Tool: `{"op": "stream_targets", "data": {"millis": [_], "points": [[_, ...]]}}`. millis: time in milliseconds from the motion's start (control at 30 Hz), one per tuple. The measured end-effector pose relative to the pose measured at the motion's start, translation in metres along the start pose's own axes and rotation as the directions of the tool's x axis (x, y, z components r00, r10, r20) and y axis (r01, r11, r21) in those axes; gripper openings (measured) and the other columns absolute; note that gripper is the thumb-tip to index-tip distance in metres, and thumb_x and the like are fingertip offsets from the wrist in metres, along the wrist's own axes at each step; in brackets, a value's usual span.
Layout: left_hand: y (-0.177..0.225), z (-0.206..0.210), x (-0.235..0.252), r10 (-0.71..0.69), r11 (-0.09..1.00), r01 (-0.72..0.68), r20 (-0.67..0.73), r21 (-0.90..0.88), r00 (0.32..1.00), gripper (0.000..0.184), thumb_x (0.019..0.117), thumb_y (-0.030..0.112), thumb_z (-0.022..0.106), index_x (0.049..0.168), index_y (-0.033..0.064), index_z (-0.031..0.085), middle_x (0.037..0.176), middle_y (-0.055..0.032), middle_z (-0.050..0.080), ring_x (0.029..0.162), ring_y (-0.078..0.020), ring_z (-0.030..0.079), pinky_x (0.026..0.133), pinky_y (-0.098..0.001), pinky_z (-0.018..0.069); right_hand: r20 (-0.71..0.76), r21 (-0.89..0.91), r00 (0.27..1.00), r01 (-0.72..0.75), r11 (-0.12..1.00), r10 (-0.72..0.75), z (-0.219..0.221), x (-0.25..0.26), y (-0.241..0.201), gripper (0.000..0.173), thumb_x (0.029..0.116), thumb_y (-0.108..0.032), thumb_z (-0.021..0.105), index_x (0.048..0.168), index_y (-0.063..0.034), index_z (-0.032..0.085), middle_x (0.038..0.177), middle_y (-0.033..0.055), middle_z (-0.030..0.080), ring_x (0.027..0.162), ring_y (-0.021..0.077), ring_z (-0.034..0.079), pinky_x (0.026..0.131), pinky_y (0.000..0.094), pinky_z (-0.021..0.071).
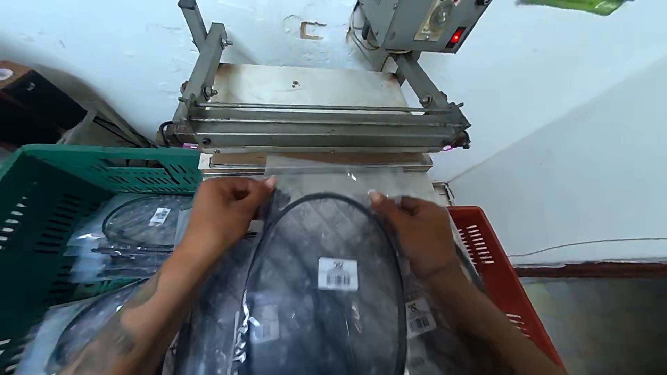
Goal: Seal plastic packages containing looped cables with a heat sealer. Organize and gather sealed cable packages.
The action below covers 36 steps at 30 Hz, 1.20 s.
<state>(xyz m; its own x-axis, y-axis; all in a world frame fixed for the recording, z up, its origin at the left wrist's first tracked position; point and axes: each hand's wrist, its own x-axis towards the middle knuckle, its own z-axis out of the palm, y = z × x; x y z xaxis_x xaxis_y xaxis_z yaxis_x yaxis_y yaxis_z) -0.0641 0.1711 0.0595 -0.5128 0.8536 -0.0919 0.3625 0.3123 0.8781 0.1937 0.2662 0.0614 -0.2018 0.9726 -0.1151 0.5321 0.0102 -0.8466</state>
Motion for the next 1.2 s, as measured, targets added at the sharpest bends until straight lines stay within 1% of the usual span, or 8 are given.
{"op": "stream_targets", "data": {"millis": [200, 633, 800, 900, 967, 1033, 1100, 1200], "points": [[-0.007, 0.035, 0.041, -0.371, 0.883, 0.357, 0.014, -0.305, 0.929, 0.028, 0.1012, 0.028, 0.065, 0.086, 0.0038, 0.069, 0.067, -0.0014, 0.063, 0.054, -0.0070, 0.058, 0.055, -0.0250, 0.0534, -0.050, 0.136, 0.986, -0.152, 0.979, 0.160, 0.017, 0.068, 0.010, 0.024, 0.1021, -0.024, 0.064, 0.096, -0.0023, 0.073, 0.082, 0.0039, 0.070, 0.072, 0.0082, 0.064, 0.071, 0.0290, 0.0537], [-0.018, 0.046, 0.041, -0.272, 0.932, 0.224, -0.142, -0.284, 0.952, 0.031, 0.0982, 0.027, 0.070, 0.075, 0.0066, 0.069, 0.063, -0.0009, 0.062, 0.052, -0.0073, 0.055, 0.053, -0.0271, 0.0490, -0.077, 0.084, 0.987, -0.135, 0.987, 0.142, 0.019, 0.070, 0.015, 0.025, 0.1021, -0.024, 0.064, 0.091, -0.0033, 0.072, 0.078, 0.0027, 0.069, 0.069, 0.0075, 0.062, 0.069, 0.0300, 0.0525], [-0.014, 0.050, 0.041, -0.262, 0.958, 0.233, -0.171, -0.170, 0.950, 0.032, 0.0985, 0.033, 0.069, 0.086, 0.0036, 0.070, 0.075, -0.0076, 0.064, 0.066, -0.0161, 0.059, 0.066, -0.0419, 0.0501, -0.039, -0.041, 0.987, -0.155, 0.987, 0.153, 0.017, 0.071, 0.012, 0.029, 0.1028, -0.027, 0.063, 0.098, -0.0009, 0.075, 0.093, 0.0138, 0.073, 0.087, 0.0233, 0.069, 0.085, 0.0478, 0.0533], [0.004, 0.031, 0.001, -0.027, 0.997, 0.018, -0.124, -0.073, 0.992, 0.031, 0.1004, 0.036, 0.066, 0.090, 0.0072, 0.073, 0.081, -0.0040, 0.070, 0.075, -0.0138, 0.066, 0.074, -0.0412, 0.0555, -0.049, -0.139, 0.999, -0.006, 0.990, -0.001, -0.014, 0.040, 0.005, 0.031, 0.1042, -0.029, 0.060, 0.105, -0.0010, 0.074, 0.094, 0.0144, 0.074, 0.086, 0.0258, 0.072, 0.084, 0.0508, 0.0579], [0.001, 0.001, -0.052, 0.182, 0.964, -0.166, -0.058, 0.210, 0.982, 0.038, 0.0971, 0.048, 0.065, 0.121, 0.0199, 0.073, 0.113, -0.0005, 0.074, 0.104, -0.0163, 0.070, 0.090, -0.0469, 0.0577, -0.145, -0.284, 0.973, 0.135, 0.949, -0.181, -0.037, -0.004, 0.010, 0.032, 0.1036, -0.033, 0.061, 0.109, -0.0033, 0.072, 0.093, 0.0126, 0.074, 0.082, 0.0257, 0.072, 0.077, 0.0516, 0.0589], [-0.025, -0.031, -0.097, 0.193, 0.877, -0.158, -0.031, 0.454, 0.981, 0.080, 0.0891, 0.060, 0.066, 0.147, 0.0070, 0.052, 0.134, -0.0228, 0.061, 0.120, -0.0412, 0.060, 0.099, -0.0649, 0.0471, -0.151, -0.463, 0.916, 0.267, 0.845, -0.372, -0.043, -0.045, 0.021, 0.053, 0.1004, -0.042, 0.063, 0.136, -0.0033, 0.061, 0.124, 0.0170, 0.069, 0.111, 0.0332, 0.068, 0.094, 0.0600, 0.0529], [-0.046, -0.048, -0.119, -0.061, 0.864, 0.048, 0.010, 0.501, 0.998, 0.083, 0.0913, 0.055, 0.068, 0.139, -0.0099, 0.047, 0.119, -0.0346, 0.060, 0.105, -0.0488, 0.061, 0.089, -0.0673, 0.0478, 0.008, -0.474, 0.869, 0.438, 0.764, -0.494, -0.021, -0.089, 0.025, 0.084, 0.0935, -0.060, 0.063, 0.151, -0.0020, 0.046, 0.152, 0.0217, 0.049, 0.141, 0.0385, 0.048, 0.115, 0.0669, 0.0340], [-0.060, -0.057, -0.126, -0.211, 0.873, 0.178, 0.024, 0.454, 0.977, 0.062, 0.1014, 0.050, 0.054, 0.126, -0.0071, 0.056, 0.099, -0.0290, 0.065, 0.090, -0.0422, 0.066, 0.079, -0.0650, 0.0506, 0.303, -0.347, 0.788, 0.614, 0.709, -0.535, 0.024, -0.126, 0.024, 0.075, 0.0936, -0.065, 0.057, 0.150, -0.0164, 0.054, 0.161, 0.0148, 0.042, 0.152, 0.0378, 0.032, 0.121, 0.0685, 0.0222]]}}
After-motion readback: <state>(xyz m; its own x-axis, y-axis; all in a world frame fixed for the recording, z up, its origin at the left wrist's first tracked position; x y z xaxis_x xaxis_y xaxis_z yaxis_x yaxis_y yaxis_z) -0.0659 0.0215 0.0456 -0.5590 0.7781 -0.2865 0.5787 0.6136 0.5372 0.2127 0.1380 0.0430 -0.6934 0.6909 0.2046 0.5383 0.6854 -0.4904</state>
